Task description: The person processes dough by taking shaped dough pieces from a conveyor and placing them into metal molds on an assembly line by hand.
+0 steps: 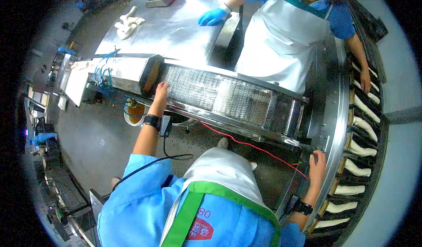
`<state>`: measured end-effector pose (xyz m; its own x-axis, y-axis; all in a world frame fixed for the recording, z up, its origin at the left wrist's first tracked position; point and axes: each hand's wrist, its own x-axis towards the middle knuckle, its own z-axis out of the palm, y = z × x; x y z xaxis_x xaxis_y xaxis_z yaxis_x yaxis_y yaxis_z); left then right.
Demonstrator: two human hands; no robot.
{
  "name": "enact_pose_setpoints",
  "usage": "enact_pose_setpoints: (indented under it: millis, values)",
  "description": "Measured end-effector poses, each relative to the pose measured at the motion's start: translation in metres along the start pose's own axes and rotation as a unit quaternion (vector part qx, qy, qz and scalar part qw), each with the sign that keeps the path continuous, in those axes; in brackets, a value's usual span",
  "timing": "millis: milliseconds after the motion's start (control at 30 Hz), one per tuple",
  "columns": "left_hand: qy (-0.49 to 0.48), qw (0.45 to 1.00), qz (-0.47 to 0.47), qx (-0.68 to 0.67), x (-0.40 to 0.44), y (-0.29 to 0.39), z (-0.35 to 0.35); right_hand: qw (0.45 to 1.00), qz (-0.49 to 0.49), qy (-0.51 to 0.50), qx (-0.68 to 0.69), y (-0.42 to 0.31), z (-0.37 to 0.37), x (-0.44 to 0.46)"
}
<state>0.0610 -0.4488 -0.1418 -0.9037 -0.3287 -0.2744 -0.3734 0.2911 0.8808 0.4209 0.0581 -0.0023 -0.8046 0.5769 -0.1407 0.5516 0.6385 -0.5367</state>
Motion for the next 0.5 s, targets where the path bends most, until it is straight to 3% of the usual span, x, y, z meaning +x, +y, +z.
enact_pose_setpoints:
  millis: [167,233,333,400,467,500]
  values:
    - [-0.006,0.999,-0.027,-0.029,0.001,0.009,0.008,1.0,-0.016,0.013,-0.012,0.003,0.006,0.003]
    - [-0.026,0.997,-0.06,-0.046,0.001,0.012,0.01,0.999,0.034,-0.006,0.028,-0.002,0.009,0.002]
    - [-0.002,0.999,-0.042,-0.013,0.034,-0.037,0.017,0.998,0.045,-0.016,0.027,0.0,0.014,0.0]
    - [-0.008,0.998,-0.051,-0.021,0.037,-0.031,0.019,0.998,0.052,-0.022,0.034,0.003,0.017,-0.006]
    - [-0.056,0.979,-0.157,-0.119,0.041,-0.019,0.021,0.997,0.059,-0.028,0.042,0.002,0.018,-0.009]
    - [-0.08,0.98,-0.14,-0.115,0.037,-0.01,0.02,0.997,0.048,-0.033,0.056,-0.001,0.019,-0.004]
